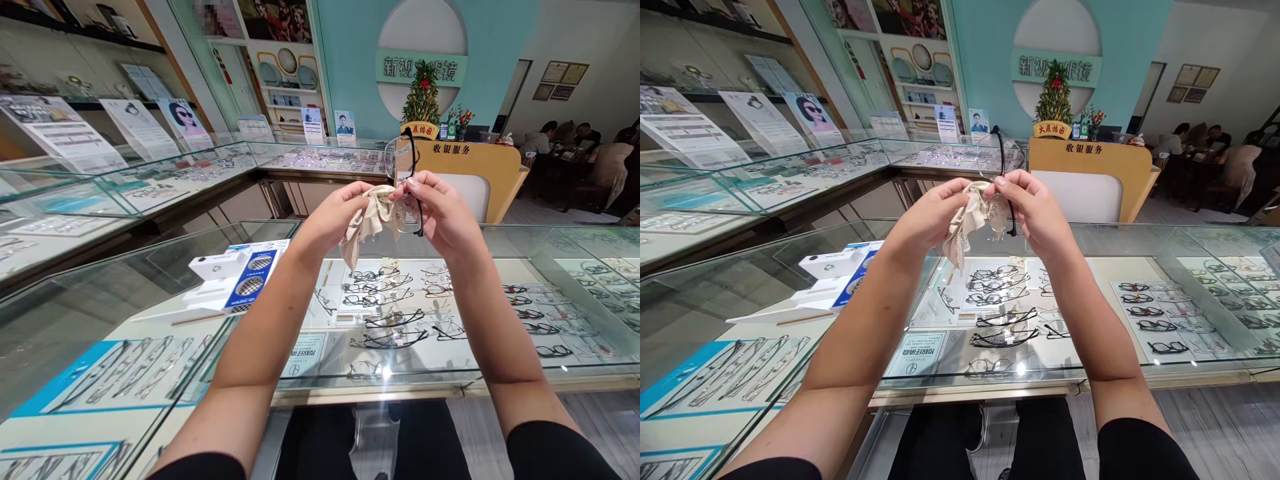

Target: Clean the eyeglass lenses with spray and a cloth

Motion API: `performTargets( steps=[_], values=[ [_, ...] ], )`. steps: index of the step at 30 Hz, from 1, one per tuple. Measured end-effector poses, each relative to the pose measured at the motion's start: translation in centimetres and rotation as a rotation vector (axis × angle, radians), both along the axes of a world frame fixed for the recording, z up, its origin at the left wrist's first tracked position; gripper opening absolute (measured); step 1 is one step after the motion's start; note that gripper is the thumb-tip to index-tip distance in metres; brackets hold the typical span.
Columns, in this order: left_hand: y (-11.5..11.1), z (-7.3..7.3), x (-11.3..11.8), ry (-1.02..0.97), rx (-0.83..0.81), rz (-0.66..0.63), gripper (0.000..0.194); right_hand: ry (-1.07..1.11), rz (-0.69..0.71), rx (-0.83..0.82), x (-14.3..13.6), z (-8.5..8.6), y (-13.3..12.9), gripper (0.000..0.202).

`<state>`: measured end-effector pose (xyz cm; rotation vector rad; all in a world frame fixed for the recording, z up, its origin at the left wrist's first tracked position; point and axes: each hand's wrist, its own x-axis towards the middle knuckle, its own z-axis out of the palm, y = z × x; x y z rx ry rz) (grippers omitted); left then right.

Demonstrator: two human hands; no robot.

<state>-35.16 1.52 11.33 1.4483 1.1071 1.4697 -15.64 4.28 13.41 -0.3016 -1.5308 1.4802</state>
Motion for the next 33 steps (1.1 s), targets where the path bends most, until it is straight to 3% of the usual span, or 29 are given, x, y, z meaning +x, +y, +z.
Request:
performTargets(
  steps=[3,7,15,20,24,33],
  values=[
    [0.0,0.2,0.0,-0.007,-0.076,-0.027,0.020,0.006,-0.006,0.005,0.2,0.0,0.3,0.037],
    [0.2,0.2,0.0,-0.005,-0.031,-0.094,0.028,-0.007,-0.020,0.018,0.4,0.0,0.4,0.035],
    [-0.4,0.3,-0.8,0.248,0.003,-0.191,0.041,-0.029,-0.013,0.054,0.8,0.3,0.3,0.036],
    [0.2,-0.1,-1.1,0.244,0.105,-0.132,0.036,-0.058,-0.067,0.083,1.2,0.5,0.3,0.035],
    [0.5,-0.3,-1.4,0.269,0.041,-0.113,0.027,-0.049,-0.081,0.089,1.5,0.6,0.4,0.035],
    [0.2,0.1,-1.6,0.338,-0.086,-0.063,0.032,-0.031,-0.131,0.124,2.0,0.7,0.8,0.034]
  ],
)
